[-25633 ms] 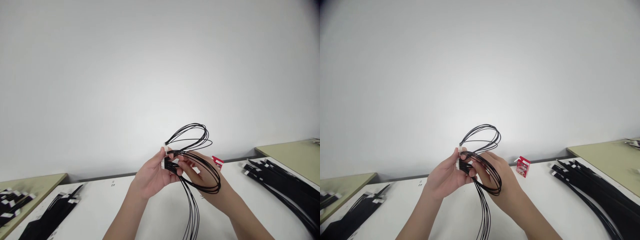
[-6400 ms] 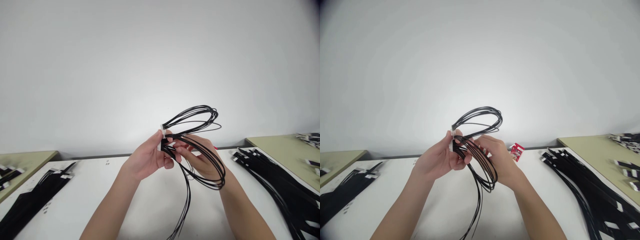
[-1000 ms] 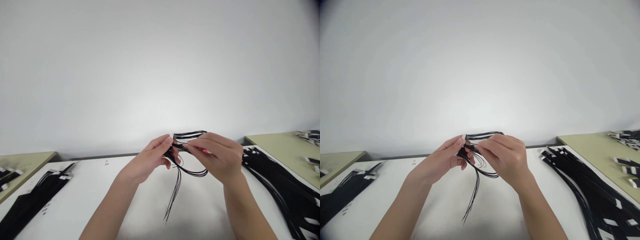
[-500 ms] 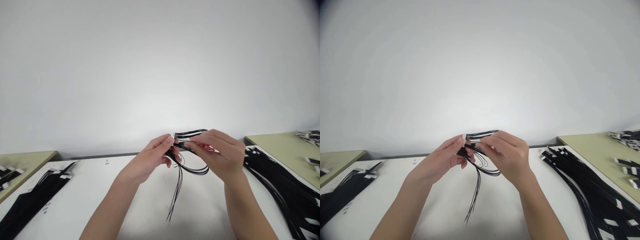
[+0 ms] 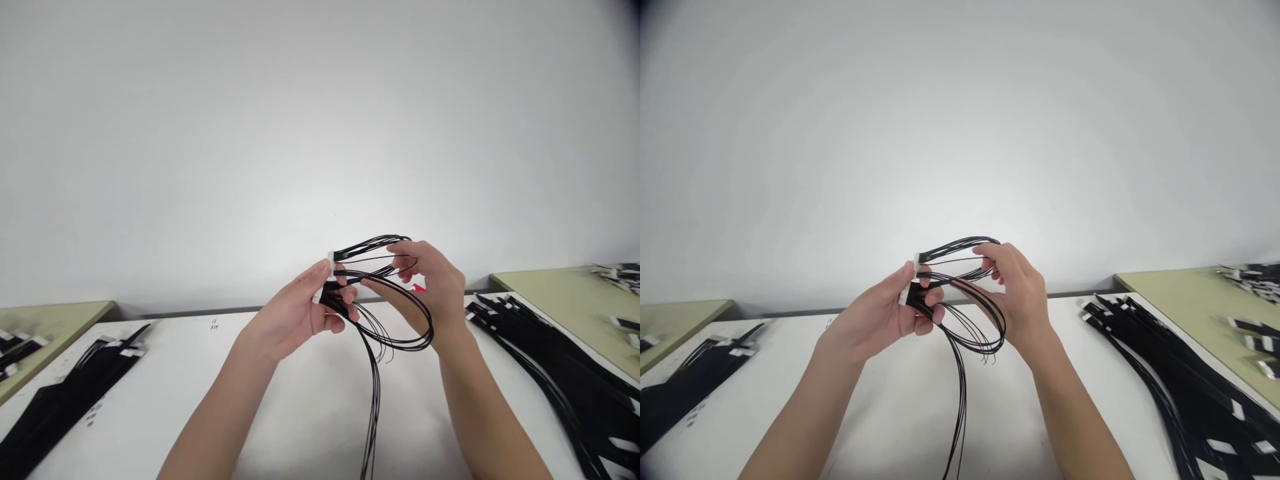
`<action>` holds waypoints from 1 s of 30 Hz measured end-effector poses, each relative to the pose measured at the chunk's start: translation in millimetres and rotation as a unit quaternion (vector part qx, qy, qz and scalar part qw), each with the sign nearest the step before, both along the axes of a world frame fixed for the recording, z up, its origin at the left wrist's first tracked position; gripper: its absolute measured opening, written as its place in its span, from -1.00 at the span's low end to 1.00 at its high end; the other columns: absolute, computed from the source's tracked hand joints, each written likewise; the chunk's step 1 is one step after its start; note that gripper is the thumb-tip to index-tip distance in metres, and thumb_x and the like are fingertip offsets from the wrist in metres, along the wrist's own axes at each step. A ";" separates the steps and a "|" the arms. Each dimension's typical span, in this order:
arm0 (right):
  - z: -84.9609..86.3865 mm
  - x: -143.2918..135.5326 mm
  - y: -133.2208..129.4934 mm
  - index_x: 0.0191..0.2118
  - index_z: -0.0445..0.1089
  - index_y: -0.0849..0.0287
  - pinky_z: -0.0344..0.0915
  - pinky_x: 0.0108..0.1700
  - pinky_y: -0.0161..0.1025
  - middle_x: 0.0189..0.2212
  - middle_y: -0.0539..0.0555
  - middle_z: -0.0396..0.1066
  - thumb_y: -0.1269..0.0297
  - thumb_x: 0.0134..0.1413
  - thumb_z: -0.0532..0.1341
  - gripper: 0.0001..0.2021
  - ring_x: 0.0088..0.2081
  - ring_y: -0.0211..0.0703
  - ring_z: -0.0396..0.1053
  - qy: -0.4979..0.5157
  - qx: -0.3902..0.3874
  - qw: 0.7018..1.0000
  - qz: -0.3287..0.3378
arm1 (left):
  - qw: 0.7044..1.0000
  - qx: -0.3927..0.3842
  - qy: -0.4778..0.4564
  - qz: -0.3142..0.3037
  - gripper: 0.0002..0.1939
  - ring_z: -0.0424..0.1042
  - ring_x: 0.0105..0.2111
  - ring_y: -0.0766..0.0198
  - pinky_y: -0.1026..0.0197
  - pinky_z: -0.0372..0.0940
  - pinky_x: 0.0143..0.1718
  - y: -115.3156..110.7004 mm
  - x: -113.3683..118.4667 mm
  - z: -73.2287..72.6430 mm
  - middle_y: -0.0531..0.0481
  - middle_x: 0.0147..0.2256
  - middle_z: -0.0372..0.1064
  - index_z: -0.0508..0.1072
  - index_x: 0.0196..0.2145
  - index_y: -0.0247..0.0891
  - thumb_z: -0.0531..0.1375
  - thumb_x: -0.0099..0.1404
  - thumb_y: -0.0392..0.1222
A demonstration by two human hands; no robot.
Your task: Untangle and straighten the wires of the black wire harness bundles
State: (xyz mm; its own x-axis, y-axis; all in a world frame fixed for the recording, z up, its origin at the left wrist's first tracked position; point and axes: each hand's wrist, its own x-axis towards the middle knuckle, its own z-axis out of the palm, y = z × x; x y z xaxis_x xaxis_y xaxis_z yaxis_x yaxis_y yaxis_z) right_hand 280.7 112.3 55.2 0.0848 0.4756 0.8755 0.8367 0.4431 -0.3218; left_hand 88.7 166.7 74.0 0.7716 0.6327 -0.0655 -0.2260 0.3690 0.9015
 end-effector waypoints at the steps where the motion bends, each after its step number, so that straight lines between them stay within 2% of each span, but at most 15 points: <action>1: -0.7 -1.7 0.8 -0.05 0.31 0.09 0.31 -0.45 -0.25 -0.33 0.04 0.33 0.18 0.03 0.31 -0.65 -0.42 -0.23 0.26 0.002 0.021 1.000 -0.005 | 1.000 -0.003 -0.004 0.006 -0.68 0.42 -0.38 0.25 0.29 0.20 -0.47 0.1 0.6 -0.2 0.00 -0.38 0.28 0.28 -0.29 -0.22 0.08 0.33 0.11; 4: -1.9 -6.3 1.1 -0.02 0.29 0.10 0.31 -0.44 -0.20 -0.15 0.16 0.24 0.21 -0.01 0.33 -0.59 -0.29 -0.13 0.27 0.024 0.113 0.993 -0.032 | 0.999 -0.013 -0.021 0.021 -0.68 0.41 -0.39 0.27 0.28 0.21 -0.45 0.4 2.1 -0.2 0.01 -0.36 0.28 0.28 -0.30 -0.22 0.09 0.32 0.11; 7: -1.1 -10.6 -2.9 -0.19 0.31 0.11 0.25 -0.49 -0.24 -0.24 0.12 0.25 0.31 -0.09 0.36 -0.69 -0.35 -0.16 0.24 0.051 0.161 0.985 -0.044 | 0.999 -0.009 -0.039 0.031 -0.69 0.42 -0.38 0.28 0.28 0.23 -0.43 0.2 2.6 -0.2 0.01 -0.32 0.29 0.29 -0.31 -0.22 0.09 0.32 0.11; 9: 0.3 -13.3 -7.2 -0.35 0.31 0.13 0.20 -0.53 -0.29 -0.41 0.04 0.29 0.33 -0.08 0.36 -0.80 -0.46 -0.24 0.20 0.052 0.101 0.993 -0.015 | 0.998 0.005 -0.047 0.032 -0.69 0.43 -0.37 0.26 0.27 0.24 -0.43 0.1 2.4 -0.5 -0.01 -0.29 0.33 0.31 -0.30 -0.22 0.08 0.33 0.10; 11: 2.2 -15.8 -11.2 -0.44 0.32 0.15 0.17 -0.55 -0.33 -0.53 -0.02 0.30 0.33 -0.01 0.32 -0.86 -0.52 -0.30 0.20 0.059 -0.019 0.997 0.039 | 0.998 0.021 -0.053 0.027 -0.68 0.45 -0.33 0.22 0.26 0.26 -0.43 0.3 1.8 -1.2 -0.04 -0.27 0.36 0.32 -0.31 -0.23 0.07 0.34 0.10; 14: 4.7 -18.4 -14.7 -0.47 0.37 0.16 0.15 -0.56 -0.38 -0.57 -0.05 0.31 0.33 0.04 0.29 -0.87 -0.52 -0.32 0.24 0.091 -0.138 0.981 0.101 | 0.997 0.035 -0.058 0.020 -0.68 0.46 -0.27 0.18 0.24 0.31 -0.40 1.1 0.5 -2.2 -0.06 -0.26 0.39 0.35 -0.30 -0.24 0.05 0.36 0.08; 18: 7.0 -18.0 -14.7 -0.39 0.47 0.13 0.17 -0.54 -0.38 -0.52 -0.04 0.39 0.28 0.07 0.28 -0.93 -0.48 -0.32 0.29 0.115 -0.201 0.965 0.121 | 0.997 0.035 -0.065 0.018 -0.71 0.45 -0.29 0.24 0.17 0.40 -0.33 0.9 -0.5 -2.3 -0.02 -0.26 0.40 0.41 -0.24 -0.21 0.04 0.37 0.04; 21: 8.0 -16.5 -13.8 -0.34 0.51 0.10 0.21 -0.50 -0.40 -0.46 -0.02 0.42 0.28 0.12 0.24 -0.91 -0.46 -0.33 0.31 0.110 -0.239 0.955 0.140 | 0.997 0.042 -0.059 0.001 -0.68 0.44 -0.27 0.23 0.12 0.42 -0.26 0.0 0.1 -1.8 -0.08 -0.18 0.42 0.44 -0.21 -0.22 0.02 0.38 0.04; 25: 6.5 -17.3 -10.8 -0.28 0.53 0.06 0.23 -0.48 -0.44 -0.36 -0.01 0.44 0.32 0.12 0.23 -0.89 -0.41 -0.34 0.34 0.114 -0.240 0.948 0.173 | 0.998 0.038 -0.050 -0.021 -0.65 0.46 -0.21 0.19 0.05 0.42 -0.18 -0.7 1.4 -2.5 -0.15 -0.09 0.41 0.44 -0.16 -0.23 0.01 0.39 0.05; 30: -0.3 -20.2 -3.4 -0.31 0.50 0.06 0.26 -0.44 -0.45 -0.26 -0.02 0.47 0.33 0.12 0.23 -0.91 -0.38 -0.35 0.35 0.130 -0.236 0.943 0.195 | 0.998 0.029 -0.050 -0.034 -0.65 0.47 -0.24 0.18 0.00 0.43 -0.16 0.4 2.4 -5.3 -0.10 -0.10 0.37 0.45 -0.13 -0.21 0.02 0.38 0.06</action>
